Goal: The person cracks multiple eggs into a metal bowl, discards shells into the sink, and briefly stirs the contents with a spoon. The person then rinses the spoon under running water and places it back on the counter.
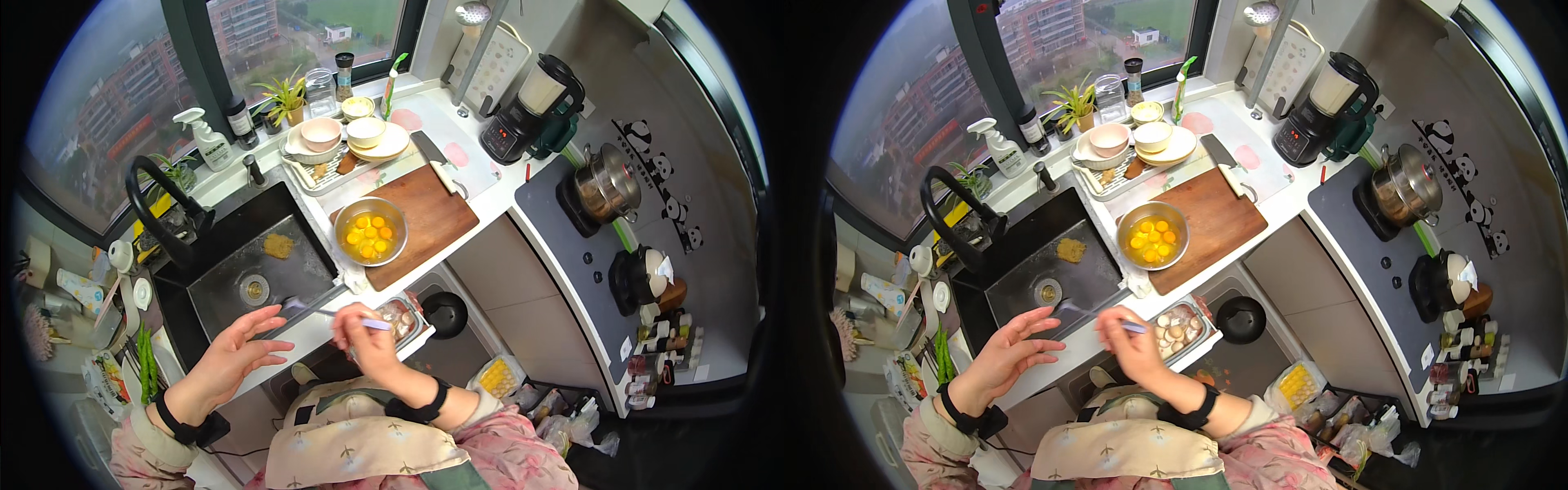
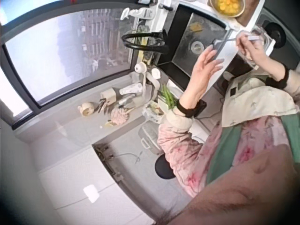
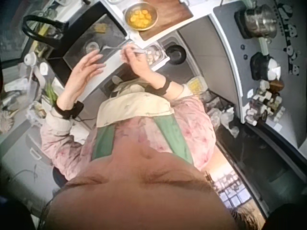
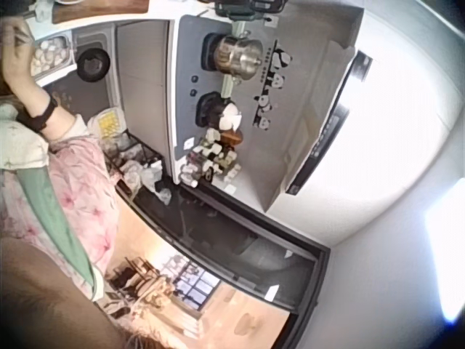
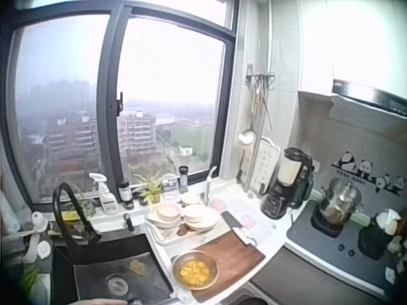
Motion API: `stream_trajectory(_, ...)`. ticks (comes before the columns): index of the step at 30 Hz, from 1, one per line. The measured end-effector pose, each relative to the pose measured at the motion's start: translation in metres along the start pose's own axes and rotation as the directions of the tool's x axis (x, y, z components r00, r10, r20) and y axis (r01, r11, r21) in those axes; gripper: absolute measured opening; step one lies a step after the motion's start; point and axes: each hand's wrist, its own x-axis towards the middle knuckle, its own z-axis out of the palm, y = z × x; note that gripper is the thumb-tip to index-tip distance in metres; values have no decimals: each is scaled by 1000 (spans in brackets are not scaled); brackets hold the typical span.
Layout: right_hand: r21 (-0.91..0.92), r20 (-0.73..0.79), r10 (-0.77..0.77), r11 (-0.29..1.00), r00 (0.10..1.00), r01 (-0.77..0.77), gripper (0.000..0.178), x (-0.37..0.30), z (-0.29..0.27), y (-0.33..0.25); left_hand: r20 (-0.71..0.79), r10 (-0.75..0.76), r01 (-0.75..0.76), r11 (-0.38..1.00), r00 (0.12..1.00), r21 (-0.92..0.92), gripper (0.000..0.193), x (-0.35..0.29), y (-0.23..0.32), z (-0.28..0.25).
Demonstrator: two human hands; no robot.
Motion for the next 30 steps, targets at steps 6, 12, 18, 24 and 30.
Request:
stream_trajectory(6, -409, -177, -94, 912, 980, 14, 29, -1, -92, -20, -104, 106, -104, 994, 989, 20, 41, 39, -5, -20)
stream_trajectory(12, -608, -218, -48, 788, 975, -97, 26, 23, -122, -4, -140, 236, -248, 966, 962, -72, 32, 86, -16, -46)
stream_trajectory(18, -688, -275, -62, 709, 959, -152, 25, 51, -121, 26, -200, 243, -280, 941, 949, -189, 27, 127, -25, -63)
stream_trajectory(24, -736, -312, -43, 643, 949, -213, 24, 69, -121, 39, -224, 186, -235, 948, 957, -216, 25, 152, -25, -82)
stream_trajectory(30, -832, -290, -133, 525, 948, -180, 22, 79, -126, 45, -214, 199, -234, 960, 956, -153, 25, 177, -12, -96)
